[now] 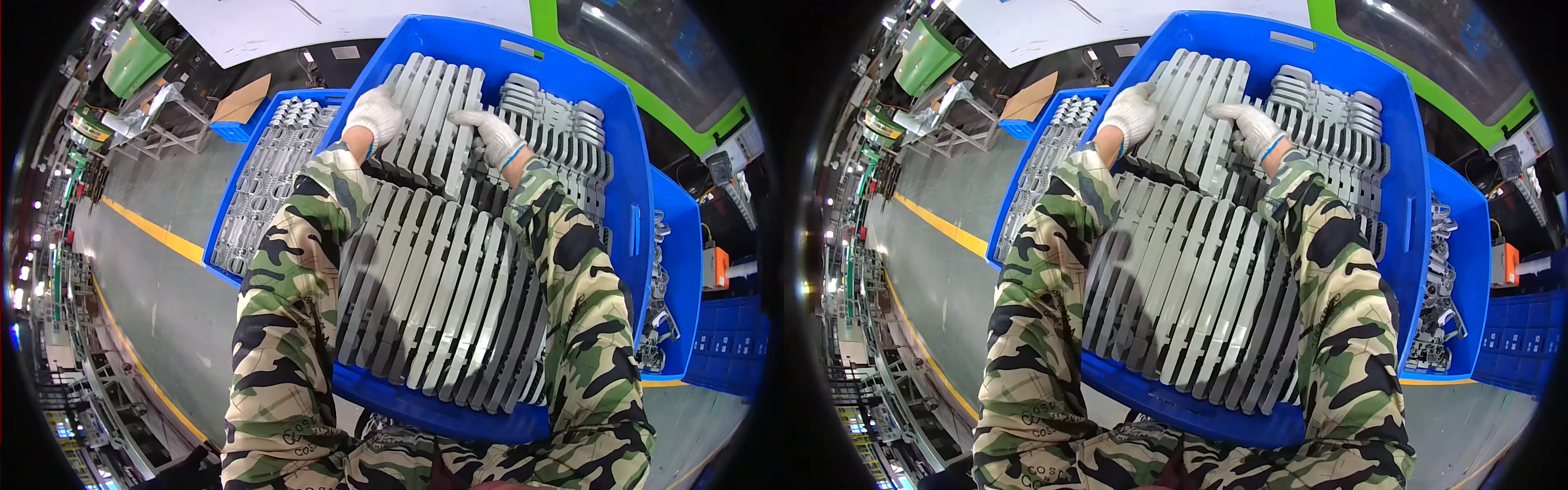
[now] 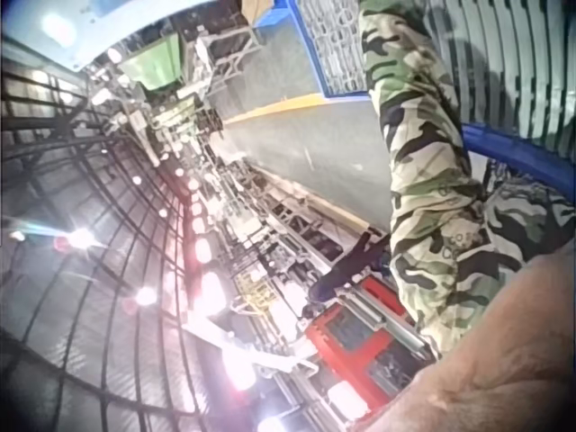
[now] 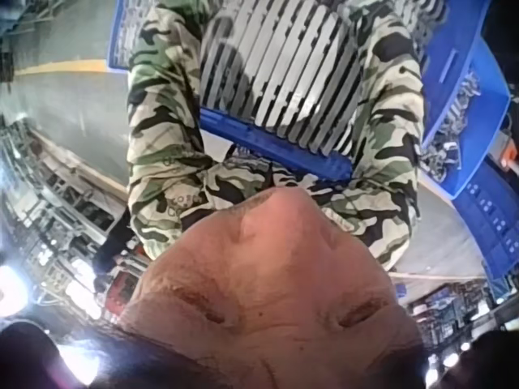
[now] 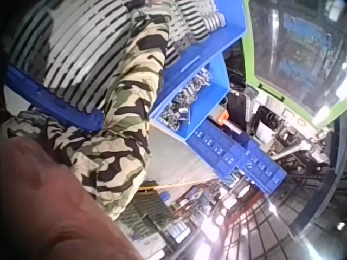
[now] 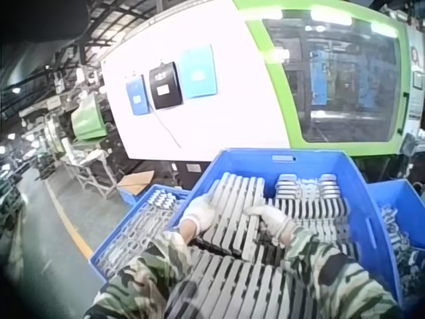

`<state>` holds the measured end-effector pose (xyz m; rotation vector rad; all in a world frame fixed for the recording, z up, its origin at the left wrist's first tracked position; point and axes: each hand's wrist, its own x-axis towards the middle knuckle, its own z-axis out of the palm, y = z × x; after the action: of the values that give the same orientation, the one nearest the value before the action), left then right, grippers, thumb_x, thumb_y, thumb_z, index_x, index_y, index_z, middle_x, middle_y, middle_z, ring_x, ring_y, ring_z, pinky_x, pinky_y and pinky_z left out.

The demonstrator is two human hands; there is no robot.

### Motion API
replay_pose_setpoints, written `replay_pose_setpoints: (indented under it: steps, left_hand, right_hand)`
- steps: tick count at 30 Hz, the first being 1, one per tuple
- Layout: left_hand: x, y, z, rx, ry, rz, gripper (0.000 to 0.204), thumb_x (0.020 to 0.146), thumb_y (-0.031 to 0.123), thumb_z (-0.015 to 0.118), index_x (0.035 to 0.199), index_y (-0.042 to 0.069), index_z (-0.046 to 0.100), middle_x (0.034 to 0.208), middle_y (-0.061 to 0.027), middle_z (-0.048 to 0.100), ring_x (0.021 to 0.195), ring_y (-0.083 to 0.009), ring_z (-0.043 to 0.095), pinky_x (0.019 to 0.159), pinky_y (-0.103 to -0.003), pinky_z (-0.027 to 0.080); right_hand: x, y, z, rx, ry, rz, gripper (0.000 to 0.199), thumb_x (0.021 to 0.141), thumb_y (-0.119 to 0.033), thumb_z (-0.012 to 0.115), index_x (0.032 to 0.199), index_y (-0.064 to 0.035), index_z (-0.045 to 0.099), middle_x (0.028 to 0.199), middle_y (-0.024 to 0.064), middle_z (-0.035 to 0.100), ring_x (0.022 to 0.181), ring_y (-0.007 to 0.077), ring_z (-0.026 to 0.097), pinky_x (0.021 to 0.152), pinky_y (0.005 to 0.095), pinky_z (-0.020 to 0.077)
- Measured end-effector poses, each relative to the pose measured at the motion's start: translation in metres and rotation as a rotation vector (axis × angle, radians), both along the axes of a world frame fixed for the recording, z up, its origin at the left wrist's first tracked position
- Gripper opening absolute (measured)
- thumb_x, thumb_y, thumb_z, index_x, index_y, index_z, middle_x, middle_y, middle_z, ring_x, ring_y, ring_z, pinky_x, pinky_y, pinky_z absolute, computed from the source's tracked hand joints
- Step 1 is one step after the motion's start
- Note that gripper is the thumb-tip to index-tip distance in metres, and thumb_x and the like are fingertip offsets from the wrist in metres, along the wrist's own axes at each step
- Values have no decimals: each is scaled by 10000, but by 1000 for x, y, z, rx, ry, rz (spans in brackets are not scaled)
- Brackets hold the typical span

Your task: Manually organizing and packing plastic molded components from a bulk bin into a storage container.

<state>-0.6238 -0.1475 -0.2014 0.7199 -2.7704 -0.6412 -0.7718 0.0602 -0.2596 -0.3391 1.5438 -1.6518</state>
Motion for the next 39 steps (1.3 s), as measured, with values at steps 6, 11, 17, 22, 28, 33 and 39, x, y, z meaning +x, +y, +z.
replay_pose_setpoints:
  steps: [6, 11, 17, 22, 28, 33, 39]
  left_hand:
    - [-14, 22, -3, -24, 47, 34, 476, 946, 180, 583, 1367, 14, 730, 1316, -310, 735, 1286, -479, 685, 1124, -522, 538]
    - [-13, 9, -2, -25, -32, 55, 434, 965, 249, 598, 1278, 4, 773, 1266, -328, 747, 1276, -485, 689, 1098, -528, 543]
    - [18, -15, -10, -116, -34, 1, 495, 995, 195, 554, 1446, 52, 699, 1373, -300, 719, 1323, -458, 668, 1144, -489, 520]
    - [18, 14, -19, -412, -55, 48, 245, 1001, 195, 647, 1161, 55, 770, 1259, -212, 742, 1236, -449, 701, 1072, -538, 564]
    - [27, 8, -16, -481, -170, -67, 259, 987, 140, 643, 1201, 65, 769, 1324, -206, 726, 1260, -436, 686, 1079, -523, 573]
    - [56, 19, -12, -443, -101, -88, 352, 1006, 115, 578, 1324, 91, 727, 1387, -201, 718, 1273, -454, 663, 1093, -532, 545]
    - [85, 20, -32, -431, 150, -283, 318, 1021, 101, 601, 1311, 61, 723, 1357, -217, 732, 1242, -462, 675, 1077, -527, 546]
  right_hand:
    - [-20, 10, -23, -72, -74, -23, 132, 946, -226, 847, 936, -119, 770, 685, -11, 708, 462, 118, 552, 439, 291, 416]
    - [6, 10, -9, -52, -112, -70, 257, 898, -293, 920, 863, -124, 729, 689, -16, 623, 489, 94, 422, 462, 285, 335]
    - [47, 1, 23, -176, -138, -119, 218, 918, -244, 898, 882, -107, 732, 697, -3, 671, 475, 96, 480, 457, 289, 367]
    - [27, -2, -9, -117, -84, -124, 467, 918, -271, 881, 1274, -5, 741, 1115, 73, 801, 905, 189, 732, 795, 334, 571]
    - [28, -5, -11, -123, -23, -168, 432, 909, -281, 895, 1188, 22, 764, 1048, 91, 795, 847, 189, 723, 742, 358, 575]
    - [17, 18, -9, -134, -86, 49, 316, 952, -308, 864, 1047, -21, 774, 819, 26, 736, 582, 138, 614, 549, 289, 498]
    - [19, 8, -13, -32, 5, 25, 333, 941, -391, 866, 1018, -84, 759, 807, 0, 716, 551, 116, 577, 519, 285, 490]
